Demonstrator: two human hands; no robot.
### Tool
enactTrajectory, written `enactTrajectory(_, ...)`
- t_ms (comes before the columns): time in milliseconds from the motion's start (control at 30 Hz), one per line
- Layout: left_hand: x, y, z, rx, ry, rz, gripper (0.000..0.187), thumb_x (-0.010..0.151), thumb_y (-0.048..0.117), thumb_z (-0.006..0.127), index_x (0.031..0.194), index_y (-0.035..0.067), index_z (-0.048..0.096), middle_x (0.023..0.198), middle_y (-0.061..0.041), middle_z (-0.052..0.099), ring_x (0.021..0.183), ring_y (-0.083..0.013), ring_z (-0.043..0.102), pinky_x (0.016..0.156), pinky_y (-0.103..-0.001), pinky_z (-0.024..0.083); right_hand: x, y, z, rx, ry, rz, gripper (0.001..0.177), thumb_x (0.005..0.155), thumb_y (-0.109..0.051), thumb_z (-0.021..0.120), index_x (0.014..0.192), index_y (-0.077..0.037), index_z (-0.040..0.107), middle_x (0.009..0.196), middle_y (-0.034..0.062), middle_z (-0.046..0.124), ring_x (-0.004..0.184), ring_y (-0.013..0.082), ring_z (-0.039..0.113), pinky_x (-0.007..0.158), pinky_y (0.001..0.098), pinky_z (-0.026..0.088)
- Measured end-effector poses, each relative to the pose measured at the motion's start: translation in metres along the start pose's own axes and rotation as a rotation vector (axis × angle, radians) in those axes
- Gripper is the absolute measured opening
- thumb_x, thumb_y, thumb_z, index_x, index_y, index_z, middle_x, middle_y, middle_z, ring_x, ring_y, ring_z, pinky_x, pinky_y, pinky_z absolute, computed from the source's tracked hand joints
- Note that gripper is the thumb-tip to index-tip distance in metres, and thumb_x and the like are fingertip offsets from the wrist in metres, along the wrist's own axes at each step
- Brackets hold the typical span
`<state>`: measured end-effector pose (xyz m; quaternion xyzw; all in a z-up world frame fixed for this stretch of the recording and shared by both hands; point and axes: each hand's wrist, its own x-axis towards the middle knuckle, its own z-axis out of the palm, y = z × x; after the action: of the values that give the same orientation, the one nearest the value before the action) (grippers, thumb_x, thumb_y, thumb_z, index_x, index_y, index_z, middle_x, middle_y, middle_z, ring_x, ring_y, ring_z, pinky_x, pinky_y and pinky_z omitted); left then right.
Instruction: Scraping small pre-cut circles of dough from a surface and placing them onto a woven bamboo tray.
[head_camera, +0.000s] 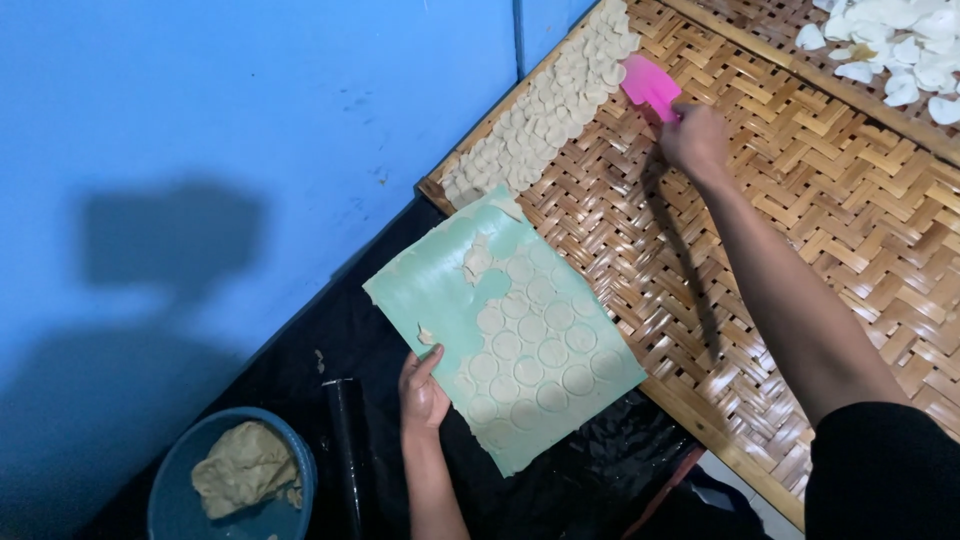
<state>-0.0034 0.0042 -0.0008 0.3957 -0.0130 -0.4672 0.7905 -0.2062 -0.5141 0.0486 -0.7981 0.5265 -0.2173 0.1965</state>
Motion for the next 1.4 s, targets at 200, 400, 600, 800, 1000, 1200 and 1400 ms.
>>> enactTrajectory(200,-0.003,0.004,0.007,0.013,0.003,0.011,0.043,0.092,0.005,0.062,0.132,-0.006,0.056,0.131,-0.016,0.062,0.120,-0.0274,0.060,0.105,-0.042,0.045,-0.029,-0.046,-0.032,-0.295,0.101,-0.180,0.027,0.104,-0.020,0.068,0.125,-0.005,0.074,0.100,0.0256,0.067,0.068,0.0319,0.063,0.055,0.0485,0.054)
enactTrajectory(400,-0.001,0.001,0.002,0.007,-0.010,0.022,0.041,0.093,0.004,0.061,0.132,-0.006,0.056,0.130,-0.017,0.062,0.119,-0.0277,0.060,0.104,-0.042,0.045,-0.037,-0.059,-0.039,-0.349,0.115,-0.177,0.039,0.098,-0.009,0.066,0.137,-0.011,0.069,0.104,0.0276,0.064,0.064,0.0297,0.062,0.050,0.0440,0.053)
enactTrajectory(600,-0.003,0.003,0.004,0.005,-0.022,0.009,0.039,0.094,0.006,0.062,0.131,-0.006,0.056,0.129,-0.017,0.063,0.118,-0.0276,0.061,0.104,-0.041,0.046,-0.037,-0.033,-0.028,-0.215,0.169,-0.129,0.045,0.096,0.001,0.061,0.141,0.000,0.062,0.106,0.0305,0.064,0.069,0.0303,0.062,0.050,0.0431,0.055)
enactTrajectory(800,0.002,-0.005,-0.011,0.012,-0.007,0.038,0.035,0.094,0.008,0.065,0.125,-0.006,0.060,0.123,-0.015,0.067,0.114,-0.0241,0.062,0.103,-0.038,0.046,-0.146,-0.083,-0.058,0.159,-0.034,-0.134,0.034,0.106,-0.008,0.057,0.138,0.000,0.062,0.089,0.0174,0.070,0.063,0.0273,0.061,0.054,0.0451,0.053)
enactTrajectory(1000,-0.003,0.003,0.003,0.021,-0.004,0.037,0.036,0.094,0.013,0.065,0.125,-0.005,0.062,0.121,-0.014,0.068,0.110,-0.0228,0.064,0.100,-0.037,0.047,-0.252,-0.110,-0.066,0.186,-0.393,-0.170,0.034,0.101,-0.015,0.057,0.133,-0.009,0.065,0.098,0.0123,0.076,0.065,0.0193,0.074,0.052,0.0381,0.062)
enactTrajectory(1200,-0.001,-0.002,-0.003,0.010,-0.039,0.066,0.036,0.095,0.012,0.064,0.127,-0.004,0.061,0.121,-0.014,0.068,0.110,-0.0230,0.064,0.100,-0.037,0.048,-0.311,-0.110,-0.054,0.039,-0.389,-0.412,0.039,0.090,-0.011,0.065,0.130,-0.010,0.067,0.103,0.0120,0.074,0.071,0.0258,0.075,0.067,0.0421,0.063)
enactTrajectory(1400,-0.002,0.003,0.001,-0.035,-0.085,0.039,0.035,0.097,0.011,0.063,0.127,-0.004,0.061,0.124,-0.015,0.067,0.113,-0.0234,0.064,0.102,-0.038,0.047,-0.323,-0.121,-0.068,-0.059,-0.434,-0.376,0.044,0.090,-0.013,0.066,0.134,-0.015,0.065,0.100,0.0122,0.072,0.070,0.0297,0.074,0.069,0.0447,0.061)
